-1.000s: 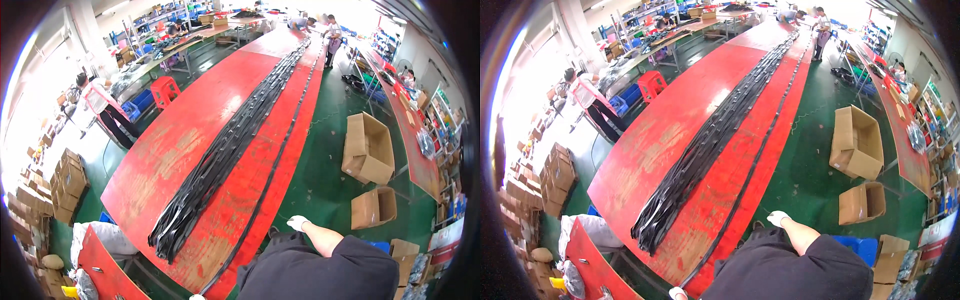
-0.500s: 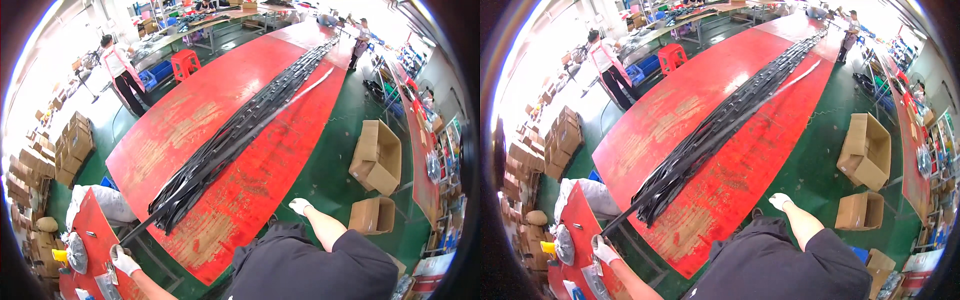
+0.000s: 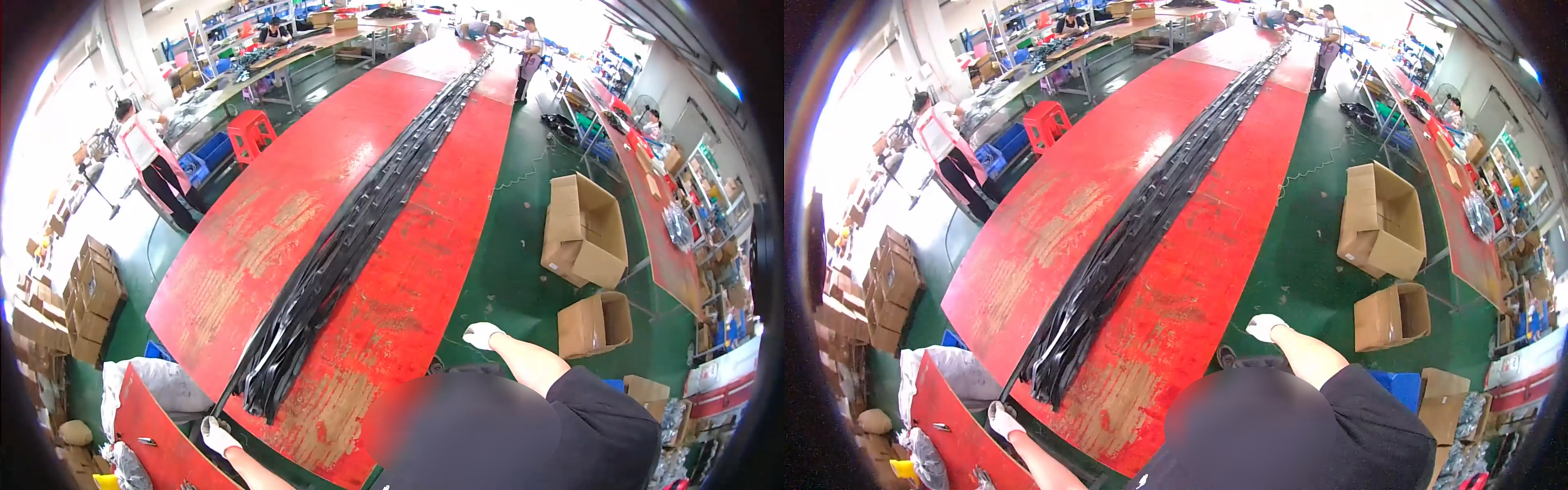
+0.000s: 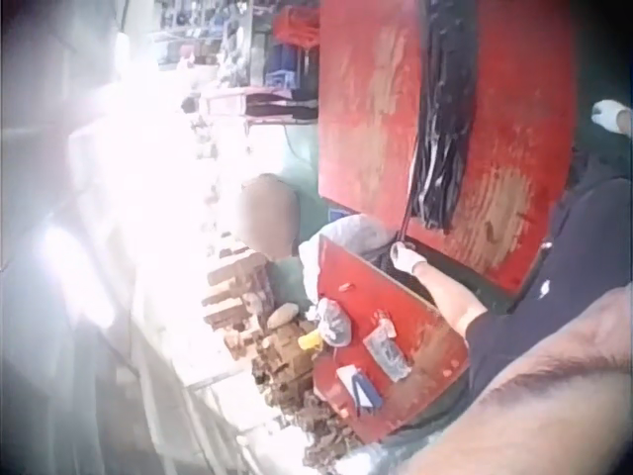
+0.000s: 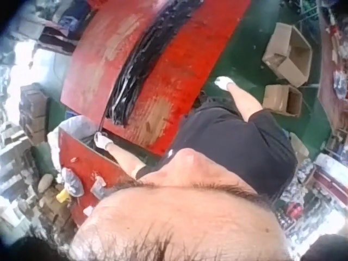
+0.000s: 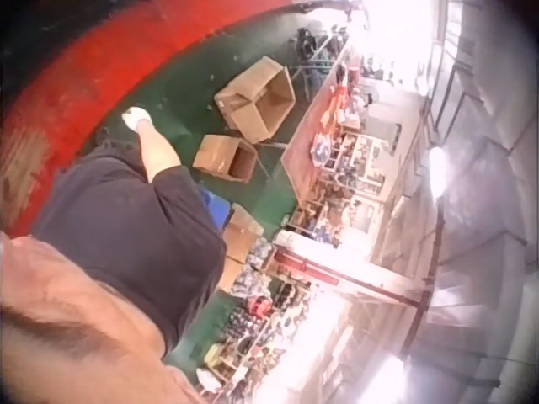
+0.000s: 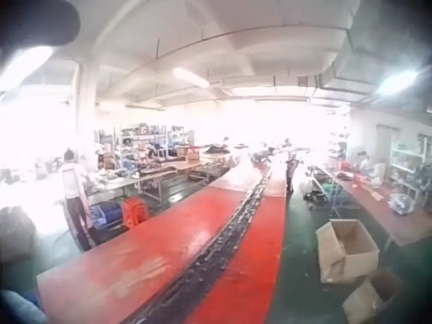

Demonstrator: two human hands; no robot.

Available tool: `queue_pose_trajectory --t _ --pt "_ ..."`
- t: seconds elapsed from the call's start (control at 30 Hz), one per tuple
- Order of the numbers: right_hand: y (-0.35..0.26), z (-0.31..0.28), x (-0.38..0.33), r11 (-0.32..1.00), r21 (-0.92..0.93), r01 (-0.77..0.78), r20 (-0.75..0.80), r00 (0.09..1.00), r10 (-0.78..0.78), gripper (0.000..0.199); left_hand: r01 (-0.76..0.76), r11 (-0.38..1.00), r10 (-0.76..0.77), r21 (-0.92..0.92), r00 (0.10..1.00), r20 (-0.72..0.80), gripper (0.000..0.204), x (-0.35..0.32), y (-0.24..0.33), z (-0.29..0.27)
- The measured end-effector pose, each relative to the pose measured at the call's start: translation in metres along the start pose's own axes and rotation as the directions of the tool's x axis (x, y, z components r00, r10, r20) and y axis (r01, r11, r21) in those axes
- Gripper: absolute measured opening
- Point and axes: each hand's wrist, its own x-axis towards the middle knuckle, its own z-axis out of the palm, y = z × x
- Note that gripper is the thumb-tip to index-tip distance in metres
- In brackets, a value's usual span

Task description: The recorder is inspecting and organizing long black rubber gaskets on a long red table in an assembly environment.

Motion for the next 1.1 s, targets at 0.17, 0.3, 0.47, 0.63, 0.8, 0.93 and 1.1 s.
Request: queue_pose_trajectory --t 0.17,0.3,0.47,0.63,0.8,0.93,1.1 --pt "0.019 -0.013 -0.016 0.999 -0.041 0.011 -0.065 0.998 -0.014 0.048 -0.097 0.871 0.116 0.482 0.993 -0.008 0.042 0.014 -0.037 0.023" --pt "0.069 0.006 0.001 0.976 0.215 0.040 -0.163 0.987 -0.005 0.033 0.070 0.997 -0.067 0.027 0.993 -0.092 0.017 0.036 -0.052 0.026" --pt "0.111 0.004 -0.006 0.929 0.360 -0.086 -0.121 0.983 0.138 0.033 0.123 0.991 -0.117 0.056 0.989 -0.089 0.013 0.045 -0.065 0.040" --pt "0.125 -0.030 -0.006 0.847 0.490 -0.206 -0.003 0.971 0.238 0.027 0.063 0.705 0.217 0.706 0.929 -0.300 0.032 0.027 -0.056 0.028" --pt "0.228 -0.006 -0.037 0.806 0.522 -0.279 -0.129 0.908 0.397 0.037 -0.111 0.648 0.271 0.753 0.958 -0.091 0.039 -0.154 0.041 0.242" --pt "0.233 -0.049 -0.003 0.879 0.361 -0.312 -0.050 0.934 0.353 0.045 -0.563 0.444 0.580 0.697 0.774 0.254 0.036 -0.284 -0.049 0.335" --pt "0.325 -0.068 0.056 0.807 0.448 -0.385 0.034 0.909 0.414 0.052 -0.887 0.395 0.544 0.240 0.436 0.717 0.025 -0.521 -0.093 0.515"
